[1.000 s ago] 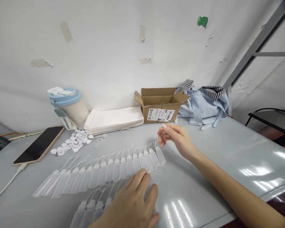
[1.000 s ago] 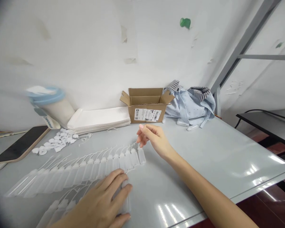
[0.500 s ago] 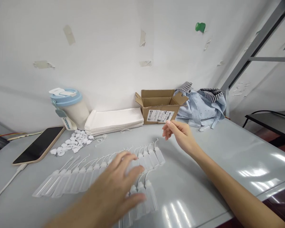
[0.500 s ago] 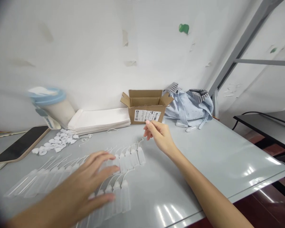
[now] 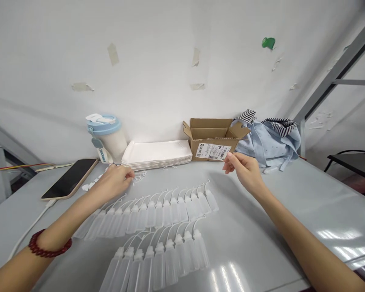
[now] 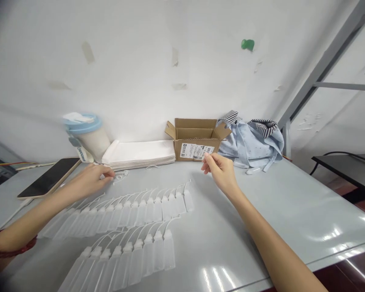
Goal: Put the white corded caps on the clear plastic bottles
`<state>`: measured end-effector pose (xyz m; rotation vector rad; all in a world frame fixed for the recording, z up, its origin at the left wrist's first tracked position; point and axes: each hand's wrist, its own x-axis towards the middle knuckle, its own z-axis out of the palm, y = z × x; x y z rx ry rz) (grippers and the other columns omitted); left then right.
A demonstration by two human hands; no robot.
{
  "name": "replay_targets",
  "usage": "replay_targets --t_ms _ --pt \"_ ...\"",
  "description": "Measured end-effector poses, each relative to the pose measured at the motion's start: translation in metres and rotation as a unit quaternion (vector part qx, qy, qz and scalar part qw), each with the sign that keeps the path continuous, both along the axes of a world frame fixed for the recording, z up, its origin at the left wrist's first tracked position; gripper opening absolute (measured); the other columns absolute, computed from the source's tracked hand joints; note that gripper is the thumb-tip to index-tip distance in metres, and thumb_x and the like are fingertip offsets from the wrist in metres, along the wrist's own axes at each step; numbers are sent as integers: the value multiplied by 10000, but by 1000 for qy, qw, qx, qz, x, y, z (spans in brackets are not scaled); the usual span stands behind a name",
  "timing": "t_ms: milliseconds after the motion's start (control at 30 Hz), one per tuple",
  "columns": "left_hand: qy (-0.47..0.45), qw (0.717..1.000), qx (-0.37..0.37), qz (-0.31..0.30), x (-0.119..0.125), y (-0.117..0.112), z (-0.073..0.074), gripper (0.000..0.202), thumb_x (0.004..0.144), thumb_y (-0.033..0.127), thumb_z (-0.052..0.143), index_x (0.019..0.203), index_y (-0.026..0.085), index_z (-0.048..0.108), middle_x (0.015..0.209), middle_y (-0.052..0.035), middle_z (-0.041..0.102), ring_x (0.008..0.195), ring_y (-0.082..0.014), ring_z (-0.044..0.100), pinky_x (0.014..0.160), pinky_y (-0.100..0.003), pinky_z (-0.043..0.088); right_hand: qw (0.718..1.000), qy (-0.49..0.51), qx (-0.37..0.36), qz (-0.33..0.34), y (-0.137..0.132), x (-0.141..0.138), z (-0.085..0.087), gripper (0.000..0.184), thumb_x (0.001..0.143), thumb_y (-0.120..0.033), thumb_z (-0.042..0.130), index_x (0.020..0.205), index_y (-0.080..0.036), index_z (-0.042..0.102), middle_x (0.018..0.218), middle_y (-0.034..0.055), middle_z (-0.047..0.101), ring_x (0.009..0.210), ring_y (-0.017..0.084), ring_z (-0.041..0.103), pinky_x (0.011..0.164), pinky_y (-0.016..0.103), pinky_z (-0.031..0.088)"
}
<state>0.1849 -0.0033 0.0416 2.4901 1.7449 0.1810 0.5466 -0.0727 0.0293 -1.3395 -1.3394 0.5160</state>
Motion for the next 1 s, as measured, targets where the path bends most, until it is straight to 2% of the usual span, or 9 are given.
replay_targets --t_ms 167,267,367,433,600,700,800,933,1000 --pt "-20 1000 20 -5 1 -2 -14 337 783 356 452 938 187 700 937 -95 731 997 -339 592 820 -380 461 1000 -24 -1 -14 3 4 -4 427 839 -569 554 638 -196 608 552 22 624 505 167 569 559 304 448" --pt "-43 999 22 -17 3 -4 -17 308 784 360 451 869 194 695 902 -95 723 966 -329 597 840 -379 449 999 -46 -3 -21 5 7 -7 422 849 -556 547 640 -194 602 560 23 629 511 167 580 576 307 454" --pt "-75 997 15 -29 2 -9 -14 252 787 350 460 763 203 663 848 -85 708 925 -316 600 822 -370 445 997 -66 -8 -27 7 10 -10 419 862 -543 530 637 -195 588 568 25 632 515 173 590 577 311 458" --pt "-101 994 8 -29 0 -15 -8 239 792 360 473 774 204 653 863 -72 705 916 -302 601 801 -354 445 996 -78 -13 -31 8 10 -12 415 870 -534 516 640 -196 584 572 30 636 516 177 596 567 311 457" --pt "-172 984 -22 32 -11 -29 3 296 807 433 487 859 195 656 878 -11 703 754 -232 606 699 -297 442 993 -108 -30 -41 9 9 -16 398 874 -498 508 621 -200 584 568 29 643 514 173 596 559 301 448" --pt "-238 965 -68 82 -21 -31 1 329 790 459 519 887 176 655 829 35 685 752 -190 582 694 -254 433 989 -132 -38 -47 10 9 -17 407 874 -480 498 583 -206 571 548 22 636 510 167 594 557 291 448" --pt "-323 932 -116 120 -28 -32 -4 419 765 518 538 933 147 636 759 10 661 655 -137 536 644 -237 443 984 -163 -36 -58 11 9 -18 407 877 -472 476 580 -209 569 546 23 647 523 171 609 559 286 457" --pt "-410 890 -150 134 -29 -39 -7 445 760 544 533 960 154 611 702 6 613 533 -99 460 547 -220 432 970 -225 -38 -80 14 16 -19 401 884 -443 449 581 -210 569 532 25 658 516 178 620 531 280 453" --pt "-423 884 -145 140 -29 -47 -7 415 754 546 541 937 180 611 616 36 568 505 -102 447 516 -211 419 957 -267 -49 -103 17 25 -18 362 880 -390 465 592 -205 583 537 28 659 508 181 614 532 283 447"
